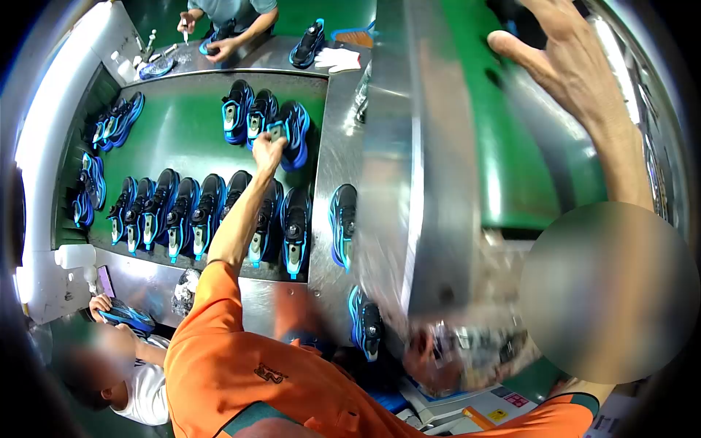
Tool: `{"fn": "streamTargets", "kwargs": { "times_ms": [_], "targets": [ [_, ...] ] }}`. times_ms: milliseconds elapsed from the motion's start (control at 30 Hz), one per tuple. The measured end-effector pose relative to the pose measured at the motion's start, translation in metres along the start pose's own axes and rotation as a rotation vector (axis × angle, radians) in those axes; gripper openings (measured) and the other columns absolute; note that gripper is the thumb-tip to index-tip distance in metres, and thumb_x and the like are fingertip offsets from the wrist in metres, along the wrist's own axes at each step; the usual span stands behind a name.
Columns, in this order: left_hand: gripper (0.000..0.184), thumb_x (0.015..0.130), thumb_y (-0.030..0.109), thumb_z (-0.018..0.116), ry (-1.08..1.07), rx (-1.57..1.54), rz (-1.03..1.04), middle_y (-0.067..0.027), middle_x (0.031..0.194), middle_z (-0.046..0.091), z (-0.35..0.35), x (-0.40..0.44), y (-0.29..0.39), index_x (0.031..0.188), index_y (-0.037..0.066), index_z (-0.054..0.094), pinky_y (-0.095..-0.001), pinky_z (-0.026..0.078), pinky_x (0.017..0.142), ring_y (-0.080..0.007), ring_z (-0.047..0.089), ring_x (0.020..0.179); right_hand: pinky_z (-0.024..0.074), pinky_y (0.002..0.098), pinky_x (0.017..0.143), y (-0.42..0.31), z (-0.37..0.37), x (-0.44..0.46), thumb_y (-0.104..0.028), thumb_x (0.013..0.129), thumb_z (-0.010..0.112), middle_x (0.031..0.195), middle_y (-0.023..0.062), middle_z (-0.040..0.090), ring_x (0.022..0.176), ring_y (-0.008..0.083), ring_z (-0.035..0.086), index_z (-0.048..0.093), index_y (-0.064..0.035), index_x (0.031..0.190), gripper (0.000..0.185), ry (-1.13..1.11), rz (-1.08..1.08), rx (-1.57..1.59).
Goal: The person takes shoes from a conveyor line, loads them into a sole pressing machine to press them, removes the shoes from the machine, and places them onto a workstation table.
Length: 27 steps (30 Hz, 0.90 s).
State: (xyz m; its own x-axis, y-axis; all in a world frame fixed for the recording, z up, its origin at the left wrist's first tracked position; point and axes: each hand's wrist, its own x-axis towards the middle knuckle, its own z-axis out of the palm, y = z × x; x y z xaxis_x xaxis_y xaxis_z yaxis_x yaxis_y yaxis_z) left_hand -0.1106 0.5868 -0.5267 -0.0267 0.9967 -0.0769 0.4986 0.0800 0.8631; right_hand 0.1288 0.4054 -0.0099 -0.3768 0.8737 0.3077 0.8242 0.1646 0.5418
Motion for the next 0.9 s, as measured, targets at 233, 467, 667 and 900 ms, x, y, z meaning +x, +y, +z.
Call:
{"fn": "streamTargets", "kwargs": {
  "times_ms": [233,467,667,900],
  "targets": [
    [0.070,0.076,0.007,0.060,-0.144,0.057,0.355,-0.0274,0.128,0.043,0.057,0.035,-0.077,0.138,-0.001,0.028,-0.0469,0.042,0.097,-0.0461,0.047,0.115,0.0456,0.0369,0.086,0.029,0.037,-0.013,-0.033,0.082,0.070,0.101,0.0104,0.061,0.097,0.0275,0.059,0.058,-0.0015,0.093,0.036,-0.023,0.352,-0.140],
    [0.055,0.086,0.008,0.066,-0.333,-0.463,0.071,-0.0159,0.130,0.054,-0.068,-0.176,-0.011,0.135,-0.003,0.044,-0.0316,0.040,0.101,-0.0213,0.053,0.117,0.0471,0.0310,0.089,0.082,0.053,-0.077,-0.031,0.070,0.080,0.110,0.0135,0.066,0.094,0.0217,0.064,0.065,-0.0007,0.113,0.055,0.118,0.799,0.210],
    [0.036,0.089,0.007,0.064,-0.846,-0.864,-0.355,-0.0177,0.112,0.065,-0.133,-0.330,0.034,0.122,-0.005,0.056,-0.0342,0.052,0.087,-0.0245,0.065,0.097,0.0503,0.0272,0.073,0.067,-0.008,-0.108,-0.009,0.074,0.070,0.090,0.0080,0.069,0.079,0.0160,0.062,0.067,0.0048,0.101,0.031,0.531,0.950,0.611],
    [0.075,0.090,0.056,0.052,-1.910,-1.283,-0.321,-0.0318,0.130,0.049,-0.128,-0.382,0.155,0.135,-0.003,0.043,-0.0530,0.046,0.097,-0.0448,0.054,0.115,0.0463,0.0313,0.087,0.003,-0.135,-0.223,-0.021,0.081,0.070,0.101,0.0076,0.069,0.099,0.0156,0.061,0.068,-0.0016,0.110,0.035,0.922,1.123,0.866]
  ]
}}
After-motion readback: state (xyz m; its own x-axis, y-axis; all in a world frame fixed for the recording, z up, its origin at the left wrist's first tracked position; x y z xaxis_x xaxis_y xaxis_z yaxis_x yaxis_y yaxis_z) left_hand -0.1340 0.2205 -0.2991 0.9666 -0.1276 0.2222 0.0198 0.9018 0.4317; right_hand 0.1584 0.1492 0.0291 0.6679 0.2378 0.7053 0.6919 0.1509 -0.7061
